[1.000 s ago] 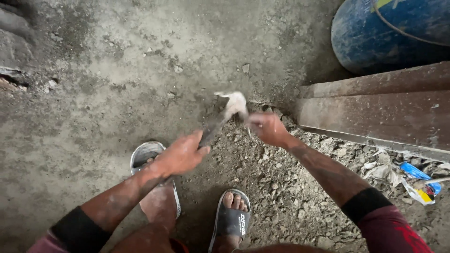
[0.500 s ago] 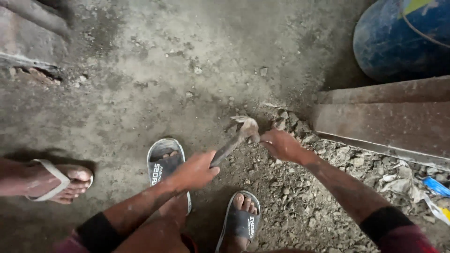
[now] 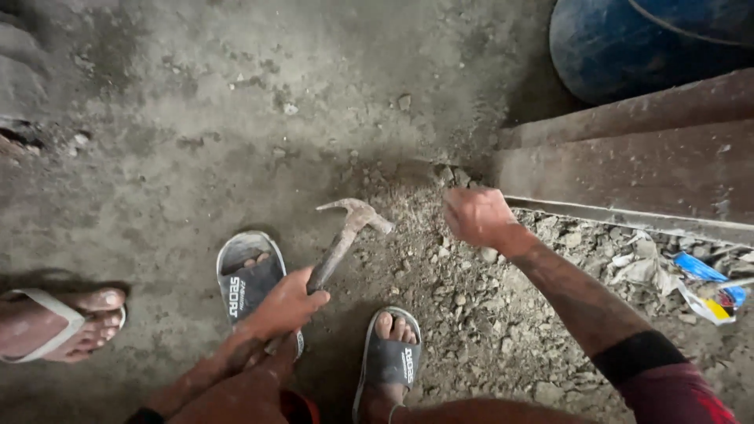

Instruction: Breaking up concrete on a floor using a claw hammer and removing the debris by hand

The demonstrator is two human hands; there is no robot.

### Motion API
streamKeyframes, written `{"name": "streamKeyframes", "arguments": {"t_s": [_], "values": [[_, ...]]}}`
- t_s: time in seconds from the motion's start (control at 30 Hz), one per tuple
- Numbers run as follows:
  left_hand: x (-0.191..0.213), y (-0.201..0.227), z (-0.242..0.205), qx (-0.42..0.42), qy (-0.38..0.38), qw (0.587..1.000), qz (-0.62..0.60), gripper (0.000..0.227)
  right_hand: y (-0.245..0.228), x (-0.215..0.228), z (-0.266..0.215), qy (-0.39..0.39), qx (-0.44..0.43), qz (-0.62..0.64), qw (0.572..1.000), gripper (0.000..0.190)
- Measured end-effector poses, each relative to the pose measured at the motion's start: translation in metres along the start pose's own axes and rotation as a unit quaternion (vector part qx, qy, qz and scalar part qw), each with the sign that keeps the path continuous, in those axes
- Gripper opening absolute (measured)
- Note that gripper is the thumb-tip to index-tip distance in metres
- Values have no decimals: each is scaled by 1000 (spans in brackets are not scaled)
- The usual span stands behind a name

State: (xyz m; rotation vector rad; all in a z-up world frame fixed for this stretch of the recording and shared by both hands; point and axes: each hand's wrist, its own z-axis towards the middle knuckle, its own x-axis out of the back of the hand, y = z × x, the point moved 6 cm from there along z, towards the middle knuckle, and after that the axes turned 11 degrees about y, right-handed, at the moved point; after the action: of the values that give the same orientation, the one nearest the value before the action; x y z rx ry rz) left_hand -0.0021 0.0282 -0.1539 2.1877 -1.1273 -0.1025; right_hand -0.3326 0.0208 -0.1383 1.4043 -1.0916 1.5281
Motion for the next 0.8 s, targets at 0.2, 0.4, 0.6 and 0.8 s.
{"name": "streamKeyframes", "arguments": {"t_s": [0.2,0.4,0.6,0.8], "values": [[3,-5,-3,-82,-37,971,-220,53,-51,24,27,-164,-272,269,909,35],[10,-13,3,-78,9,928,-364,28,-94,-8,-14,-74,-78,355,929,23],[16,17,-15,38,28,948,-313,44,-38,23,38,137,-344,390,843,16],[56,54,-18,25,59,975,-213,42,-34,16,57,156,-407,452,778,10]]}}
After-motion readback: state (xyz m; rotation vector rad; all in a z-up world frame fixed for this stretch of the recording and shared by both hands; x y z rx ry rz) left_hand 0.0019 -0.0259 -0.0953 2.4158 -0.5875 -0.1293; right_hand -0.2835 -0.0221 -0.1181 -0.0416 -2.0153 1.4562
